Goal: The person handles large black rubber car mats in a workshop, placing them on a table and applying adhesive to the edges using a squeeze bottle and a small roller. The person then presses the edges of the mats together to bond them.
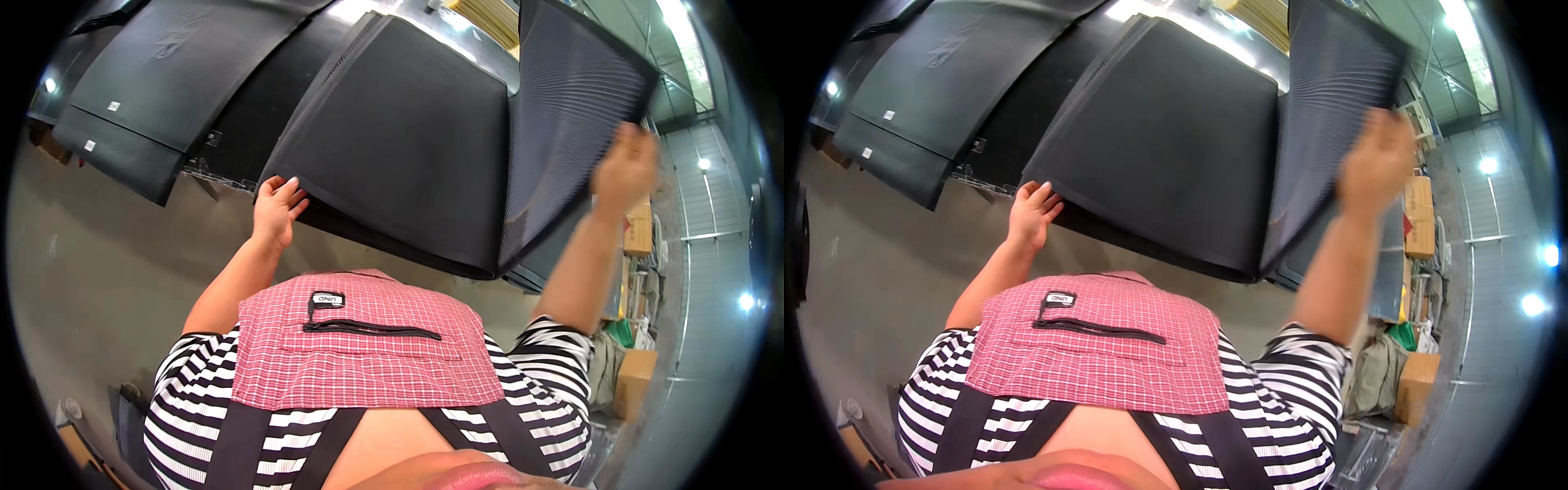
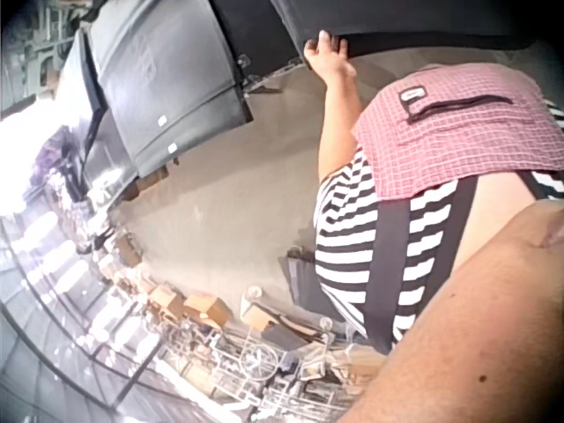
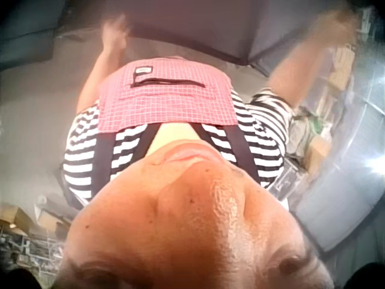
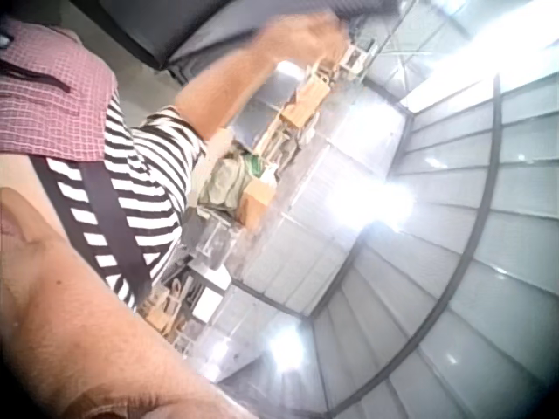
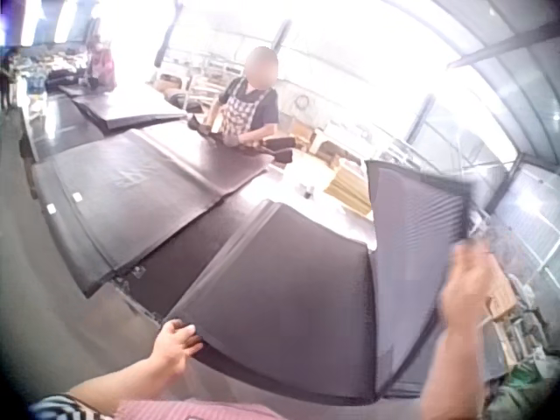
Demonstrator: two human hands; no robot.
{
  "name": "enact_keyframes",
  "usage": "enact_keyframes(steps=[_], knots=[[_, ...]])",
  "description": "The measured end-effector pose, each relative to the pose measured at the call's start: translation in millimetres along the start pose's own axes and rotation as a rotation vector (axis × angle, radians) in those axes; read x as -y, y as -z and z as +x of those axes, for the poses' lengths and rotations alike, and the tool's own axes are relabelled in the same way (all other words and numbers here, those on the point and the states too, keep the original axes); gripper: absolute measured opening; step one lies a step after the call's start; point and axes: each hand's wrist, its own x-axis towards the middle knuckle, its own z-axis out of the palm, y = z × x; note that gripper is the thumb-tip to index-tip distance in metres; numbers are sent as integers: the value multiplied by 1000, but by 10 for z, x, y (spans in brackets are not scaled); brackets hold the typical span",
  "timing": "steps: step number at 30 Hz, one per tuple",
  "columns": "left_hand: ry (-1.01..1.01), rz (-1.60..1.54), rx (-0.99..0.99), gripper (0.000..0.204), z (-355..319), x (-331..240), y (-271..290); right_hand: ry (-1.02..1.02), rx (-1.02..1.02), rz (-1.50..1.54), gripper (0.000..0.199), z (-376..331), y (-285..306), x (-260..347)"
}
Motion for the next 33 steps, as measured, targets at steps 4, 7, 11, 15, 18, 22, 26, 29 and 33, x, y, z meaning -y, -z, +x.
enact_keyframes(steps=[4, 7, 11, 15, 18, 22, 26, 29, 33], knots=[[-61, 199, 108, 39, 233, -287, -325, 288, 351, 523, 17, -1226, -767, 1116], [-113, 240, 479, 20, 134, -542, -887, 230, 553, 591, 31, -2218, -1156, 1463], [-164, 424, 721, 22, -14, -764, -1276, -8, 762, 465, 40, -2073, -1330, 1388], [-512, 472, 812, 33, -152, -865, -1354, -270, 662, 509, 41, -1284, -1268, 914], [-587, 862, 663, 36, -141, -868, -824, -714, 533, 710, 45, -353, -1067, 202], [-860, 1505, 242, 38, 260, -287, 335, -565, 281, 864, 53, 687, -296, -981], [-941, 1508, 240, 45, 232, -175, 549, -398, 71, 560, 42, 1139, 193, -1325], [-877, 1535, 245, 48, 246, -214, 513, -279, -55, 366, 40, 1185, 305, -1157], [-893, 1519, 275, 49, 249, -204, 506, -215, -119, 154, 41, 1128, 297, -975]])
